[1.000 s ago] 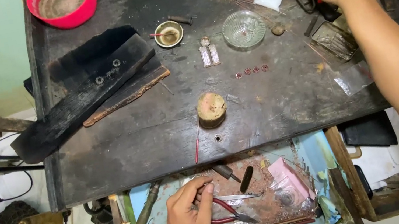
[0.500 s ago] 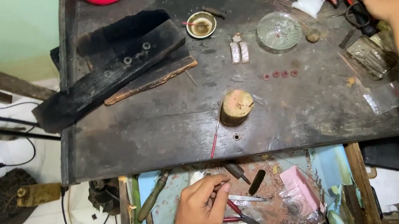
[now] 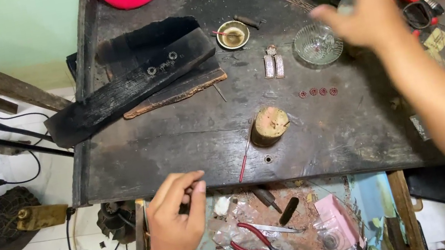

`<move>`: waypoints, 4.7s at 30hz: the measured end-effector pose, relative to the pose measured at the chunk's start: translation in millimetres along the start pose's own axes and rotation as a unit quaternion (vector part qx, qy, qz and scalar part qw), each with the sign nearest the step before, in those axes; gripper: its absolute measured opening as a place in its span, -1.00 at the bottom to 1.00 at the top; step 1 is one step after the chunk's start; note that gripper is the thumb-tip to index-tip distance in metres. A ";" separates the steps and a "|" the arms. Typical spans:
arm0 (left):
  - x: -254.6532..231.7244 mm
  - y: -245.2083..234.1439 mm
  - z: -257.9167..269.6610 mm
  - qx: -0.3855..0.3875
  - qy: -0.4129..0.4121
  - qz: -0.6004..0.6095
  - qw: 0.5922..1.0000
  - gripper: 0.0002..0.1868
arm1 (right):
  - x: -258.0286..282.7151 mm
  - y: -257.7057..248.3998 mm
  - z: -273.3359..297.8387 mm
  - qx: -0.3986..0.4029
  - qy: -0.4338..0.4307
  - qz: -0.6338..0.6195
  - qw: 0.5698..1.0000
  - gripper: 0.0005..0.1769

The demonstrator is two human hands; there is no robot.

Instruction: Setting small red stones into circular metal jewelry components using tweezers and pliers at a workbench.

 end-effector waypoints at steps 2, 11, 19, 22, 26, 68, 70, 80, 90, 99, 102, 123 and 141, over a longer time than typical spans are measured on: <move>7.3 5.8 0.4 -0.025 0.003 0.003 1.000 -0.82 | 22.9 32.5 -24.9 0.057 -0.030 -0.038 0.997 -0.34; 28.7 12.3 10.4 -0.049 -0.026 0.020 0.998 -0.80 | 71.8 118.5 -85.4 0.327 0.104 -0.085 0.935 -0.01; 35.1 11.1 6.3 -0.034 -0.045 0.025 0.998 -0.80 | 81.9 103.0 -88.4 0.348 0.138 -0.076 0.924 -0.05; 34.9 11.0 3.5 -0.027 -0.047 0.024 0.998 -0.79 | 80.9 84.2 -77.5 0.326 0.134 -0.086 0.932 -0.03; 32.2 11.6 7.4 -0.029 -0.027 0.028 0.999 -0.81 | 92.1 43.2 -50.5 0.292 0.074 -0.065 0.951 0.00; 44.4 -84.5 -156.4 0.095 -0.059 -0.414 0.904 -0.22 | 116.8 150.1 -163.1 0.319 0.056 -0.240 0.915 -0.23; 38.1 -83.6 -162.1 0.114 -0.097 -0.421 0.895 -0.19 | 116.9 166.2 -167.7 0.344 0.083 -0.228 0.907 -0.23; 59.4 -73.6 -184.1 0.187 -0.208 -0.453 0.847 -0.14 | 123.7 163.0 -158.4 0.375 0.143 -0.160 0.902 -0.09; 63.8 -79.0 -177.8 0.158 -0.146 -0.422 0.881 -0.25 | 126.3 151.0 -144.1 0.387 0.160 -0.181 0.890 -0.19; 68.2 -85.4 -161.0 0.163 -0.077 -0.406 0.896 -0.25 | 115.0 149.7 -98.6 0.346 -0.020 -0.174 0.922 -0.10; 61.6 -87.9 -156.4 0.178 -0.056 -0.432 0.882 -0.32 | 122.5 134.9 -82.7 0.327 0.028 -0.235 0.915 -0.30; 75.9 -8.3 -263.5 0.145 0.004 -0.338 0.930 -0.62 | 118.5 152.5 -73.2 0.326 0.071 -0.244 0.910 -0.33; 69.1 -31.4 -217.7 0.120 -0.028 -0.315 0.941 -0.61 | 141.9 144.5 -74.9 0.324 -0.018 -0.255 0.911 -0.23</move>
Point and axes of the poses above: each hand's wrist, its own z-axis away from the middle knuckle, its own y-axis out of the palm, x = y × z, the point moved 5 cm from there along -z, towards the middle knuckle, and after that the axes turned 13 degrees about -y, right-handed, at the moved point
